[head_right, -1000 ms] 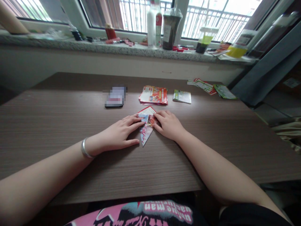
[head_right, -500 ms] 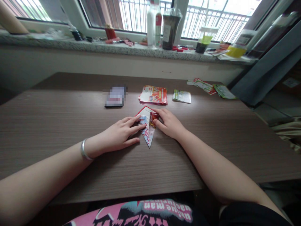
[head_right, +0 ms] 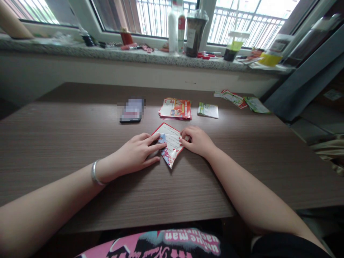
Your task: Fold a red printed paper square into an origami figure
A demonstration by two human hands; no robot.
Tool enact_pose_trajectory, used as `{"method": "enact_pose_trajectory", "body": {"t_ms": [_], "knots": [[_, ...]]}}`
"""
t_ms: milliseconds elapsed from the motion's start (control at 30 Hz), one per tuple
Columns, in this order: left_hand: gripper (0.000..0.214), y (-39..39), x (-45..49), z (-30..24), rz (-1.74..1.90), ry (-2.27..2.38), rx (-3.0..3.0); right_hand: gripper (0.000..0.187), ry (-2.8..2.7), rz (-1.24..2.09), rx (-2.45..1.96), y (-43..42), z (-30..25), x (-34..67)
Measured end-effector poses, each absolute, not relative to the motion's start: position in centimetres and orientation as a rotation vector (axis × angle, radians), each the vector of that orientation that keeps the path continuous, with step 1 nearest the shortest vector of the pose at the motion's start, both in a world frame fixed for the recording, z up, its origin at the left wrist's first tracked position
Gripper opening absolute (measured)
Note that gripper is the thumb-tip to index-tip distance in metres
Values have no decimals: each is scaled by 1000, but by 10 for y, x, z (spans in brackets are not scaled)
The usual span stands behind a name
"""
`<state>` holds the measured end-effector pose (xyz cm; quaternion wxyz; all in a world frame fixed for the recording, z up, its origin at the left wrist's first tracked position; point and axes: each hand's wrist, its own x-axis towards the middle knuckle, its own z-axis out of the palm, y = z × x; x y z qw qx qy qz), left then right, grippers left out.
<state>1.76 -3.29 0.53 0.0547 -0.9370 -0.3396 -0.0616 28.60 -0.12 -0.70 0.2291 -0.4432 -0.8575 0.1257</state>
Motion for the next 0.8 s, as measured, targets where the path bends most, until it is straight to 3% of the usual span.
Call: {"method": "enact_pose_trajectory", "body": {"t_ms": [100, 267, 467, 800], "knots": [[49, -32, 18, 4, -217, -1062, -2834, 12, -2441, 296, -1144, -3, -6, 286], [50, -27, 17, 1, -256, -1148, -2800, 47, -2584, 202, -1152, -9, 0, 282], [58, -18, 16, -3, -304, -1317, -2840, 71, -2649, 159, -1196, -16, -2, 280], [59, -12, 14, -2, -506, -1440, -2941, 68, -2696, 8, -1358, -26, 3, 268]]}}
